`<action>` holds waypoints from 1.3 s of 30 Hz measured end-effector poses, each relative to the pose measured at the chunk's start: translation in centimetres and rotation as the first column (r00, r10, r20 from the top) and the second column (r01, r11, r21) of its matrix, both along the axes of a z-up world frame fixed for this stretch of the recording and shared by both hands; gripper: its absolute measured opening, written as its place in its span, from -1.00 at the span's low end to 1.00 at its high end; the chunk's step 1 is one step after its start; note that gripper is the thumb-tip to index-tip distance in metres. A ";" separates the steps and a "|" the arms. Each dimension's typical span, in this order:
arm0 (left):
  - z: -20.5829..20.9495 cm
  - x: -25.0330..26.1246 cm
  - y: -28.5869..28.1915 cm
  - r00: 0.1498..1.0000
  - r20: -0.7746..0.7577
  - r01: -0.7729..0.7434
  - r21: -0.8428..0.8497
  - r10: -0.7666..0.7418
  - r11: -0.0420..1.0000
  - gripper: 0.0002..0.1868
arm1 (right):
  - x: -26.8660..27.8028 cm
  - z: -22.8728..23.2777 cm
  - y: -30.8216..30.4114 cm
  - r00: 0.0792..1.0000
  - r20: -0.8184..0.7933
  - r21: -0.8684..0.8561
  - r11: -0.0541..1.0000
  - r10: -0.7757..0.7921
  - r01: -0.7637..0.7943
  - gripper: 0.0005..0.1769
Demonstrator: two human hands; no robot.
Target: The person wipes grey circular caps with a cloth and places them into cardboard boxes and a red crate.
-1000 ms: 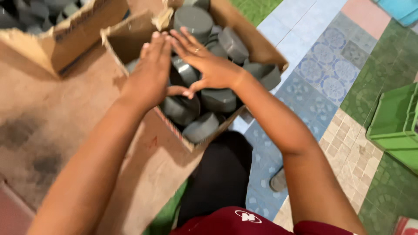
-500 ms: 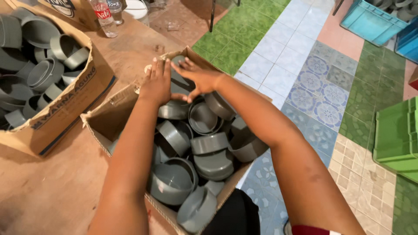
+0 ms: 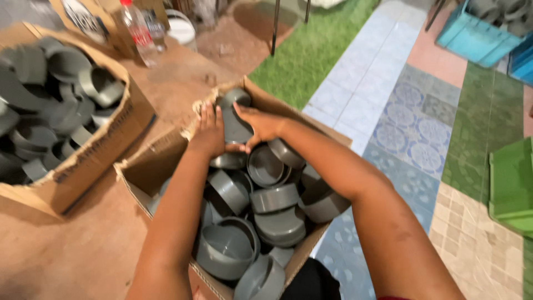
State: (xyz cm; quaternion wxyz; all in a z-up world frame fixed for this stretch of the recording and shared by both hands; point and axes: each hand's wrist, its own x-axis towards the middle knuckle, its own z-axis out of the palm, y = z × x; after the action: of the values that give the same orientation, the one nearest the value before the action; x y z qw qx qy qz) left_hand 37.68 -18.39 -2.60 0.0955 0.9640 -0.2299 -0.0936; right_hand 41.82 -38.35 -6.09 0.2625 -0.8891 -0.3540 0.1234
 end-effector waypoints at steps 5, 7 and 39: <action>-0.3 0.5 -0.1 0.997 -0.070 -0.029 -0.001 0.028 1.000 0.37 | -1.8 3.2 1.1 0.993 -0.095 -0.066 0.996 -0.068 0.062 0.61; -0.7 0.6 -0.1 0.995 -0.098 -0.032 0.018 0.034 0.999 0.39 | -2.2 3.5 1.1 0.988 -0.128 -0.079 0.994 -0.088 0.078 0.62; 8.3 -28.8 16.8 0.883 0.217 -0.296 -0.431 0.416 0.852 0.28 | -24.7 13.3 19.1 0.964 0.142 -0.070 0.973 0.227 -0.219 0.22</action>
State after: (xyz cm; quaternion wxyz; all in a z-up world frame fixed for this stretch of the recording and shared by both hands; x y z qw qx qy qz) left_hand 8.91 -1.63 5.65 0.2628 0.9545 -0.0710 0.1217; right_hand 17.08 -19.22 7.25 0.1956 -0.8572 -0.4669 0.0950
